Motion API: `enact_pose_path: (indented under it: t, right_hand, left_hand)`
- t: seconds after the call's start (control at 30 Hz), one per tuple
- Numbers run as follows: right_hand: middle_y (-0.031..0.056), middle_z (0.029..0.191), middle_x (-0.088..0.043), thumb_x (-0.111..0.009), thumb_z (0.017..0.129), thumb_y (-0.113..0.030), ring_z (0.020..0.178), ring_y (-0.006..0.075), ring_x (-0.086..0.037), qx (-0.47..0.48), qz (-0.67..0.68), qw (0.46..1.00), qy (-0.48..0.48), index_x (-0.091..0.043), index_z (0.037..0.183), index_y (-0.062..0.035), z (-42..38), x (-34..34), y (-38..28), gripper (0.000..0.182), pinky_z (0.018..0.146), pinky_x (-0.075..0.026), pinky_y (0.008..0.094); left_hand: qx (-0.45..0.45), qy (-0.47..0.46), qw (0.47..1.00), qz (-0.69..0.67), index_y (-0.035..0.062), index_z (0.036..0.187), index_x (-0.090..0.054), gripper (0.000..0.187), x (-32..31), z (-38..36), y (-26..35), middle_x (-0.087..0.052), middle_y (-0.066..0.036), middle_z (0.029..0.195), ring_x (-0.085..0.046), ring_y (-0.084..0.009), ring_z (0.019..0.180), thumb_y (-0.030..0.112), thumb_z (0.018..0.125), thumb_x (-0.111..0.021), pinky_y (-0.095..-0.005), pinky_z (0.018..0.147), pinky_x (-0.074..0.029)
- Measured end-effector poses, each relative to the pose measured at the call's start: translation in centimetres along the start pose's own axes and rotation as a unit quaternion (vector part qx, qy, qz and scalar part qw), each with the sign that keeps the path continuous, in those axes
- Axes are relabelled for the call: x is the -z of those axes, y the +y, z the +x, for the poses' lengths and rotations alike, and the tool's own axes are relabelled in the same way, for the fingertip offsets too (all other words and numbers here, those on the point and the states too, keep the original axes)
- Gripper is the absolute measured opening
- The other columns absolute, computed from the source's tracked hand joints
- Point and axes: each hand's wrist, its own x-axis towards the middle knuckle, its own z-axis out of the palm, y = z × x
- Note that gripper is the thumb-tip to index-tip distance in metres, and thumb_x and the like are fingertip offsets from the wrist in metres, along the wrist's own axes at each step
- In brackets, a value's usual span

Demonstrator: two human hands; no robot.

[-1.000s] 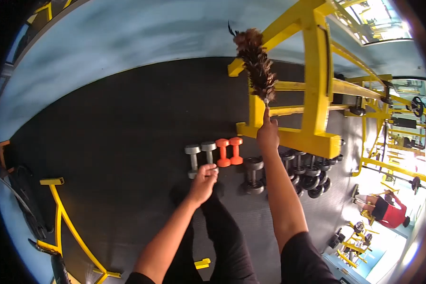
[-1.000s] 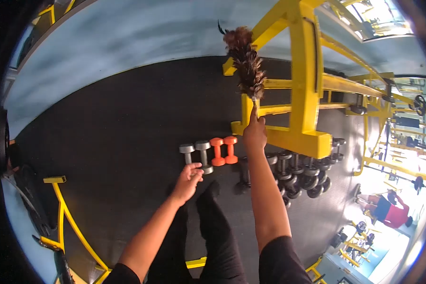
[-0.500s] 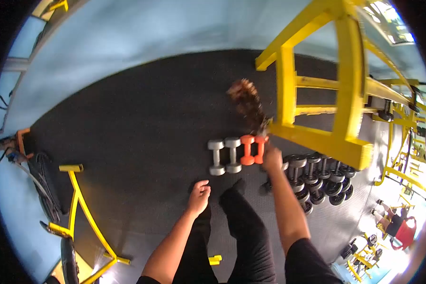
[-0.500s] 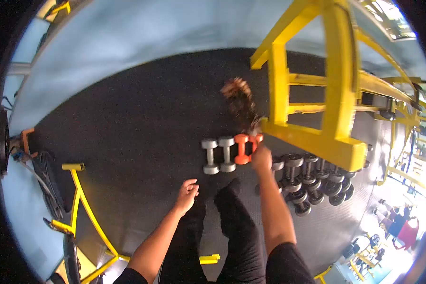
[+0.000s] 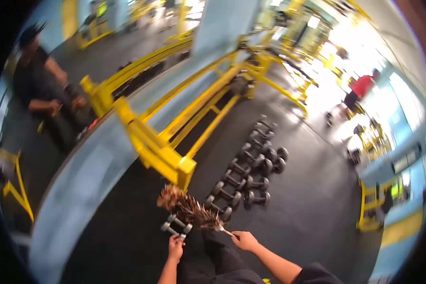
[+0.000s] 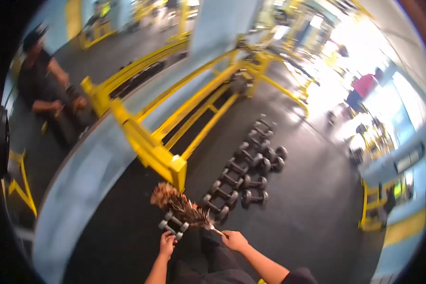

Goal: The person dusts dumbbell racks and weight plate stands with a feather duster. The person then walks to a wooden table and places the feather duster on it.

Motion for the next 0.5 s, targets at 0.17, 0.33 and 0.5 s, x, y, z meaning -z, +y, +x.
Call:
enact_pose_path:
  t: [0.17, 0.33, 0.5]
  right_hand:
    - [0.0151, 0.105, -0.072, -0.059, 0.087, -0.032, 0.098, 0.0368, -0.068, -0.132, 0.057, 0.989, 0.023, -0.069, 0.120, -0.0148, -14.3, 0.9, 4.3, 0.039, 0.086, -0.054, 0.0460]
    - [0.0158, 0.103, -0.072, -0.063, 0.086, -0.032, 0.099, 0.0351, -0.069, -0.246, 0.130, 0.944, 0.175, -0.071, 0.116, -0.0134, -26.4, -3.5, 5.4, 0.037, 0.087, -0.054, 0.0438]
    - [0.0177, 0.102, -0.072, -0.065, 0.086, -0.030, 0.099, 0.0356, -0.069, -0.324, 0.277, 0.865, 0.265, -0.073, 0.113, -0.0117, -33.0, -7.1, 5.5, 0.033, 0.088, -0.053, 0.0436]
  left_hand:
    - [-0.009, -0.129, 0.989, 0.066, 0.0076, 0.130, -0.048, 0.036, -1.3, -2.7, 4.3, -0.062, -0.003, 0.086, -0.063, -0.0124, 0.073, 0.005, 0.095, -0.056, -0.0254, 0.068, -0.049]
    - [0.001, -0.227, 0.959, 0.167, 0.0091, 0.133, -0.045, 0.037, -3.4, -6.5, 7.9, -0.062, -0.006, 0.089, -0.068, -0.0162, 0.068, 0.008, 0.098, -0.054, -0.0280, 0.063, -0.050]
    - [-0.003, -0.322, 0.918, 0.229, 0.0070, 0.133, -0.045, 0.040, -8.1, -9.9, 8.2, -0.066, -0.008, 0.092, -0.066, -0.0145, 0.074, 0.007, 0.096, -0.057, -0.0281, 0.071, -0.053]
